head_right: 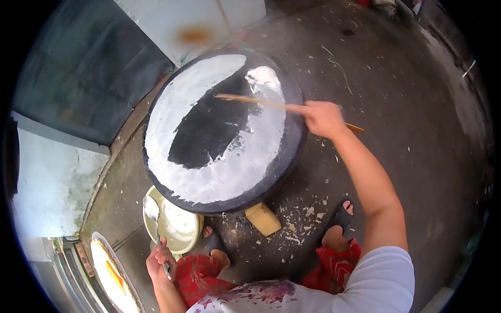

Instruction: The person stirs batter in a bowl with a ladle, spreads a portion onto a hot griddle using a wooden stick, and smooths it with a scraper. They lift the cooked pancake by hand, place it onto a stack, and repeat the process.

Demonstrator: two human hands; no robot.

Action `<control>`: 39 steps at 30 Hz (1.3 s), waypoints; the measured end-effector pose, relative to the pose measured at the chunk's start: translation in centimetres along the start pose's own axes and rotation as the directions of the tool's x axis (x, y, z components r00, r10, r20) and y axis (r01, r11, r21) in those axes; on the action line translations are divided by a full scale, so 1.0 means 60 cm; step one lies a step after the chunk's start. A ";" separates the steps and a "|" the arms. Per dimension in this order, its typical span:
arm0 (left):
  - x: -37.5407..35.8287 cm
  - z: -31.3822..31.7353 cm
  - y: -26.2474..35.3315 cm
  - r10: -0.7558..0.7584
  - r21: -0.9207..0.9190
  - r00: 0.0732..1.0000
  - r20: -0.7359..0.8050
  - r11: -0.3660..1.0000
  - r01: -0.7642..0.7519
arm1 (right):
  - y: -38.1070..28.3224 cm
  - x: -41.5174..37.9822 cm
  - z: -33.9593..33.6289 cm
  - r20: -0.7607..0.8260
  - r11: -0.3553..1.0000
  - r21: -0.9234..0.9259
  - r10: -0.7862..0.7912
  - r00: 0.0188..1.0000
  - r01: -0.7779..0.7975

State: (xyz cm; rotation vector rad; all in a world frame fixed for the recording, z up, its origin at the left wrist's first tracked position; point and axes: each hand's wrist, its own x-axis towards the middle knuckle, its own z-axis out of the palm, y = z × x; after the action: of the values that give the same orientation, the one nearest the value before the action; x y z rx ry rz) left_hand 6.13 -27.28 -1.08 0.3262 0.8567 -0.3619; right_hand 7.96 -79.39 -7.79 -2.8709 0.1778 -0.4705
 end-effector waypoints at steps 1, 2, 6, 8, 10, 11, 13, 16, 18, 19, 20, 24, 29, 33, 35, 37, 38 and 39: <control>-0.001 -0.001 0.001 -0.007 0.020 1.000 0.008 1.000 0.007 | 0.020 -0.012 -0.006 0.004 0.997 -0.064 0.030 1.000 -0.030; -0.001 -0.001 0.002 -0.017 0.047 1.000 0.014 0.999 0.016 | 0.051 -0.008 0.003 -0.059 0.983 -0.179 0.022 0.998 -0.033; 0.001 0.008 -0.003 0.012 0.034 1.000 0.003 0.999 -0.012 | 0.029 0.066 0.055 -0.116 0.950 -0.265 0.138 0.984 -0.165; 0.001 0.009 0.000 -0.002 0.012 1.000 -0.004 1.000 0.002 | 0.014 0.087 0.075 -0.146 0.964 0.150 0.240 0.960 -0.218; -0.001 0.003 0.006 -0.018 0.005 1.000 -0.007 1.000 0.018 | 0.029 0.047 0.031 -0.064 0.986 0.119 0.125 0.990 -0.117; 0.001 0.002 0.010 -0.032 0.000 0.999 -0.007 0.999 0.032 | 0.049 0.024 0.011 0.019 0.995 0.098 0.010 1.000 -0.012; 0.001 0.001 0.012 -0.025 -0.005 1.000 -0.004 1.000 0.025 | 0.119 -0.018 -0.001 0.093 0.989 -0.066 0.137 0.986 -0.131; 0.002 0.005 0.012 -0.016 0.006 1.000 -0.004 1.000 0.016 | 0.153 0.012 0.028 -0.078 0.950 -0.245 0.178 0.981 -0.192; 0.002 0.009 0.011 0.000 0.006 1.000 0.012 1.000 0.000 | 0.117 0.086 0.060 -0.033 0.937 -0.258 0.237 0.971 -0.237; 0.002 0.008 0.011 0.004 0.011 1.000 0.020 1.000 -0.004 | 0.063 0.133 0.057 0.064 0.914 -0.180 0.380 0.923 -0.364; 0.002 0.006 0.008 0.004 0.013 1.000 0.026 1.000 -0.004 | 0.046 0.165 0.088 0.056 0.932 -0.216 0.309 0.949 -0.291; -0.003 0.009 0.006 -0.012 -0.012 1.000 0.017 1.000 0.012 | -0.008 0.198 0.093 -0.005 0.970 0.005 0.243 0.970 -0.243; -0.011 0.003 0.010 -0.038 -0.005 0.999 0.034 0.999 0.038 | -0.022 0.096 0.068 0.109 0.809 0.344 0.470 0.876 -0.477; -0.014 -0.005 0.021 -0.039 0.008 0.997 0.069 0.999 0.039 | -0.019 0.068 0.067 0.101 0.595 0.576 0.628 0.771 -0.560; -0.017 -0.010 0.025 -0.039 0.022 0.997 0.070 0.999 0.038 | -0.066 0.070 0.054 0.075 0.701 0.517 0.535 0.841 -0.492; -0.024 -0.011 0.023 -0.039 -0.005 0.997 0.068 0.999 0.040 | -0.113 0.081 0.021 0.456 0.344 0.515 0.666 0.591 -0.785; -0.027 -0.011 0.024 -0.043 -0.028 0.997 0.063 0.999 0.044 | -0.118 0.082 0.016 0.461 0.338 0.539 0.649 0.606 -0.772; -0.027 -0.017 0.029 -0.041 -0.031 0.997 0.069 0.999 0.043 | -0.124 0.085 0.013 0.462 0.333 0.565 0.630 0.624 -0.755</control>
State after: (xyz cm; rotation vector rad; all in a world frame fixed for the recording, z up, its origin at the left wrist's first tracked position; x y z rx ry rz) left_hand 5.23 -25.03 -0.18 0.2650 0.8023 -0.3955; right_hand 13.65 -72.81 -5.16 -1.7499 0.9357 -0.0647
